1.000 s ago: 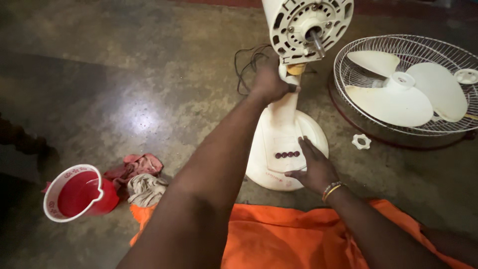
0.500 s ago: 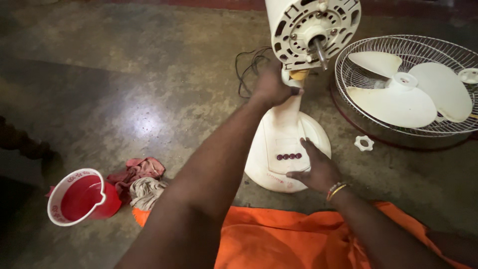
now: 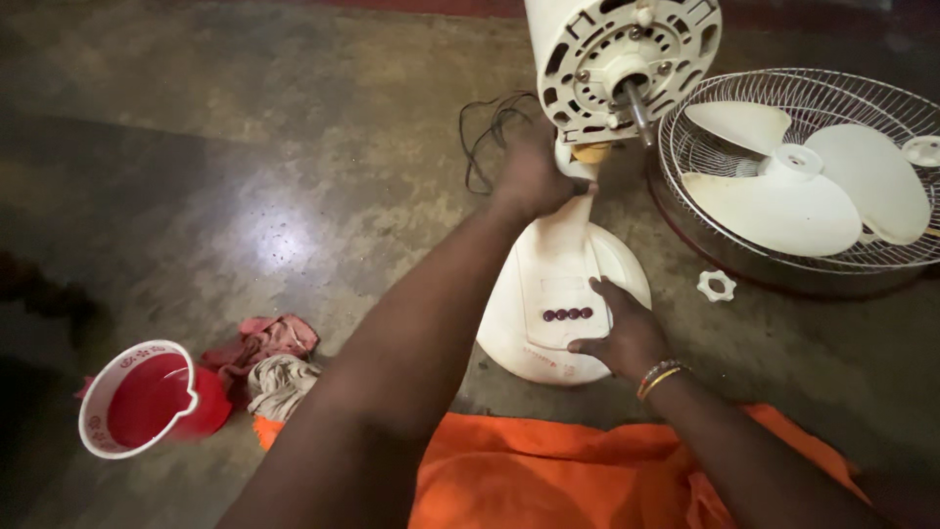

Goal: The person assembles a table fan by attaching the motor housing to the base, wiping the fan blades with a cloth, and securing the front and rear wire cages onto the motor shaft.

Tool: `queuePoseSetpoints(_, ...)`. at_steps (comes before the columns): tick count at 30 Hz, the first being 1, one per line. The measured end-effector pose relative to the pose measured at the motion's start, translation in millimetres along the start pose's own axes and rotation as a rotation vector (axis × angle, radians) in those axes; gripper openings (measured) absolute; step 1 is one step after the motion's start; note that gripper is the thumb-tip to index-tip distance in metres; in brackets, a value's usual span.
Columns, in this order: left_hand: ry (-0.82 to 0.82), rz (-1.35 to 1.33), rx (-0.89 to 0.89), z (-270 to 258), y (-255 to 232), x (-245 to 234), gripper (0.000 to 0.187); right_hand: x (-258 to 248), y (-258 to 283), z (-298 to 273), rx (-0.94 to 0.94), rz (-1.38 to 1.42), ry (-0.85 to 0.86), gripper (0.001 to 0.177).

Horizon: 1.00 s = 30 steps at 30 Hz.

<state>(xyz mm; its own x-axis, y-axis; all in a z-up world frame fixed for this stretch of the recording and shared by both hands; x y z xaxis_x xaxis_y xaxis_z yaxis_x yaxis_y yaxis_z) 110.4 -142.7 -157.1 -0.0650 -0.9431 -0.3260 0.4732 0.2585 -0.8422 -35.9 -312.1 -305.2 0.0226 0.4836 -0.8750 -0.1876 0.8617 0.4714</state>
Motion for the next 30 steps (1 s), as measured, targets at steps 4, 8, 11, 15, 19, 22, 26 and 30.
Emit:
queuePoseSetpoints(4, -0.059, 0.148, 0.046, 1.0, -4.1, 1.6, 0.087, 1.1, 1.1, 5.1, 0.031, -0.070, 0.048, 0.105)
queuePoseSetpoints(8, -0.023, 0.047, 0.032, -3.0, 4.1, 0.8, 0.082, 2.4, 4.6, 2.8, 0.003, -0.056, 0.042, 0.105)
queuePoseSetpoints(11, -0.007, 0.045, 0.011, 2.0, 4.2, 0.5, 0.082, -3.4, 1.4, 3.2, 0.065, -0.014, 0.083, 0.106)
queuePoseSetpoints(15, 0.009, 0.052, 0.032, 6.8, 0.5, 4.9, 0.076, -9.9, 15.0, 0.0, -0.069, 0.086, 0.022, 0.140)
queuePoseSetpoints(19, -0.198, 0.030, -0.071, 6.6, 2.3, 8.4, 0.062, -10.7, 22.2, -9.4, 0.135, 0.049, 0.076, 0.159)
queuePoseSetpoints(22, -0.212, 0.065, -0.046, 9.0, -3.5, 8.0, 0.061, -16.1, 32.7, -6.8, 0.203, 0.019, 0.125, 0.161)
queuePoseSetpoints(26, -0.230, 0.049, -0.037, 13.1, -11.7, 6.6, 0.058, -21.3, 31.7, -6.7, 0.231, 0.028, 0.111, 0.163)
queuePoseSetpoints(30, -0.221, 0.086, -0.017, 20.9, -21.4, -1.3, 0.058, -18.3, 28.9, -9.8, 0.302, 0.007, 0.172, 0.164)
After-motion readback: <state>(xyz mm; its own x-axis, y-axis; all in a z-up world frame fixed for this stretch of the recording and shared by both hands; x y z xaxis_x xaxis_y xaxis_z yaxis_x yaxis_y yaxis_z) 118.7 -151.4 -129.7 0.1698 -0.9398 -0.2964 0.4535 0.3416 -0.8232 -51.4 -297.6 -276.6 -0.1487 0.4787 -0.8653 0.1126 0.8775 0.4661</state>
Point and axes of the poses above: each hand's wrist, its own z-axis towards the middle knuckle, its own x-axis out of the palm, y = z × x, the point moved 6 cm from there along z, towards the middle knuckle, and after that the axes turned 12 degrees about -z, right-handed, at the moved point
